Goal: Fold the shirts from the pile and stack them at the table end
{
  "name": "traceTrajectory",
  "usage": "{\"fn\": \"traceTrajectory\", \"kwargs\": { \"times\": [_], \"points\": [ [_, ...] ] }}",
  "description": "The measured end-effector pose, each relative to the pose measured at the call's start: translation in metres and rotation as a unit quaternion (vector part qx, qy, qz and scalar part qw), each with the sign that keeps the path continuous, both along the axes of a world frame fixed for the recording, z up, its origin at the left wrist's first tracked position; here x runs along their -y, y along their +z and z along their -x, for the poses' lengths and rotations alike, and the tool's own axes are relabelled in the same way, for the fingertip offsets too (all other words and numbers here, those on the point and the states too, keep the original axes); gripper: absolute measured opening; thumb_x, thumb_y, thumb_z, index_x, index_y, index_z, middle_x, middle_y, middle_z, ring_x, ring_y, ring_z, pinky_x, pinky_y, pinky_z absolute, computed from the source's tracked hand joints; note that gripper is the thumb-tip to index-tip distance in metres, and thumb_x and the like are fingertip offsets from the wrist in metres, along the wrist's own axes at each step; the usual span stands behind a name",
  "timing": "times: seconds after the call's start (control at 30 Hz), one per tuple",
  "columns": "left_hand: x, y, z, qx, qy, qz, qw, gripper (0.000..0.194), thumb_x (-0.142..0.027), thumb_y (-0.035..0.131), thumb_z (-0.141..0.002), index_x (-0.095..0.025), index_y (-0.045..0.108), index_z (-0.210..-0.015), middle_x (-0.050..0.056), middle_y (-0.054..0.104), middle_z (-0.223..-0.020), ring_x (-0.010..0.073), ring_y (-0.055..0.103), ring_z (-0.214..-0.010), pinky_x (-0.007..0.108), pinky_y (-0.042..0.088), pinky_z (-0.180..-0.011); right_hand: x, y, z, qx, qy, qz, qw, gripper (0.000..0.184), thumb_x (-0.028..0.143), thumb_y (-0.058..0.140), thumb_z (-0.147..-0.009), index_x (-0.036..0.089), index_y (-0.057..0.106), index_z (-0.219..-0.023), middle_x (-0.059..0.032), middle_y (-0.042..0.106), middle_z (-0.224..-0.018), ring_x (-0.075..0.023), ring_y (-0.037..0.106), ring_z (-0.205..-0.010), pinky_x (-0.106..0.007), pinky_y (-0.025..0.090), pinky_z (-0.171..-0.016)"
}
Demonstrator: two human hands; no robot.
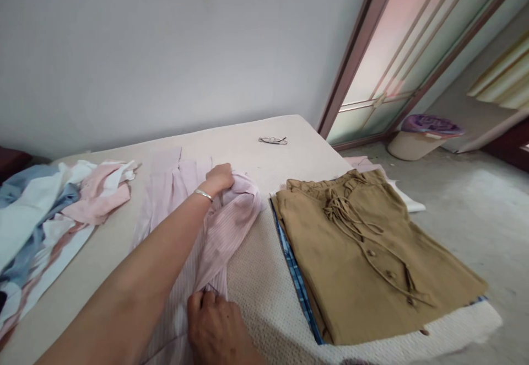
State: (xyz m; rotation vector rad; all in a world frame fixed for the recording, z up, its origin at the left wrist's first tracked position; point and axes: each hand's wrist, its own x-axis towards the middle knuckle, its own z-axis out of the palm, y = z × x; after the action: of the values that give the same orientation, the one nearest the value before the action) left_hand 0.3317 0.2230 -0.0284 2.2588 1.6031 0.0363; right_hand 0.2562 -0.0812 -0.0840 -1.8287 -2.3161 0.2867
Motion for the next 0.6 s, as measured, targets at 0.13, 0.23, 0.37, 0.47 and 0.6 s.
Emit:
{"fn": "traceTrajectory", "kwargs": {
  "times": [0.13, 0.23, 0.37, 0.47, 0.6],
  "points": [
    [-0.011, 0.009, 0.003, 0.079, 0.03, 0.002, 0.996, 0.035, -0.013, 0.055, -0.085, -0.017, 0.058, -0.119, 0.013, 0.075, -0.1, 0.024, 0.072, -0.094, 0.032, 0.053, -0.08, 0.0, 0.0, 0.0, 0.004, -0.008, -0.009, 1.0, 0.033, 0.017, 0.056, -0.08, 0.016, 0.047, -0.112, -0.0086, 0.065, -0.082, -0.0238, 0.066, -0.062, -0.029, 0.039, -0.044],
    [-0.003, 0.029, 0.003, 0.272, 0.069, 0.048, 0.959, 0.033, -0.015, 0.038, -0.094, -0.017, 0.048, -0.126, 0.006, 0.074, -0.084, 0.0167, 0.072, -0.071, 0.027, 0.054, -0.068, 0.0, 0.002, 0.001, 0.005, -0.017, 0.003, 1.0, 0.031, 0.017, 0.056, -0.08, 0.017, 0.047, -0.109, -0.0091, 0.066, -0.086, -0.0239, 0.066, -0.065, -0.029, 0.04, -0.047],
    [0.014, 0.057, 0.017, 0.388, 0.066, -0.001, 0.919, 0.026, -0.021, 0.037, -0.097, -0.018, 0.046, -0.121, 0.003, 0.071, -0.086, 0.014, 0.072, -0.07, 0.024, 0.054, -0.065, 0.0, 0.008, 0.0, -0.001, -0.022, 0.03, 0.999, 0.026, 0.015, 0.055, -0.079, 0.018, 0.049, -0.104, -0.0073, 0.066, -0.084, -0.0228, 0.066, -0.065, -0.029, 0.039, -0.048],
    [0.022, 0.072, 0.041, 0.372, 0.055, -0.131, 0.917, 0.021, -0.021, 0.039, -0.096, -0.021, 0.049, -0.114, 0.002, 0.07, -0.09, 0.0149, 0.072, -0.08, 0.025, 0.053, -0.072, 0.0, 0.01, 0.0, 0.003, -0.028, 0.04, 0.999, 0.026, 0.015, 0.057, -0.077, 0.018, 0.05, -0.102, -0.0069, 0.066, -0.084, -0.0213, 0.066, -0.068, -0.029, 0.04, -0.051],
    [0.023, 0.081, 0.085, 0.319, 0.099, -0.258, 0.907, 0.022, -0.021, 0.038, -0.096, -0.023, 0.049, -0.116, -0.001, 0.069, -0.088, 0.0153, 0.07, -0.083, 0.026, 0.051, -0.077, 0.001, 0.008, 0.0, 0.001, -0.028, 0.059, 0.998, 0.029, 0.018, 0.06, -0.075, 0.017, 0.052, -0.103, -0.0087, 0.065, -0.087, -0.0234, 0.066, -0.073, -0.03, 0.043, -0.055]
  ]
}}
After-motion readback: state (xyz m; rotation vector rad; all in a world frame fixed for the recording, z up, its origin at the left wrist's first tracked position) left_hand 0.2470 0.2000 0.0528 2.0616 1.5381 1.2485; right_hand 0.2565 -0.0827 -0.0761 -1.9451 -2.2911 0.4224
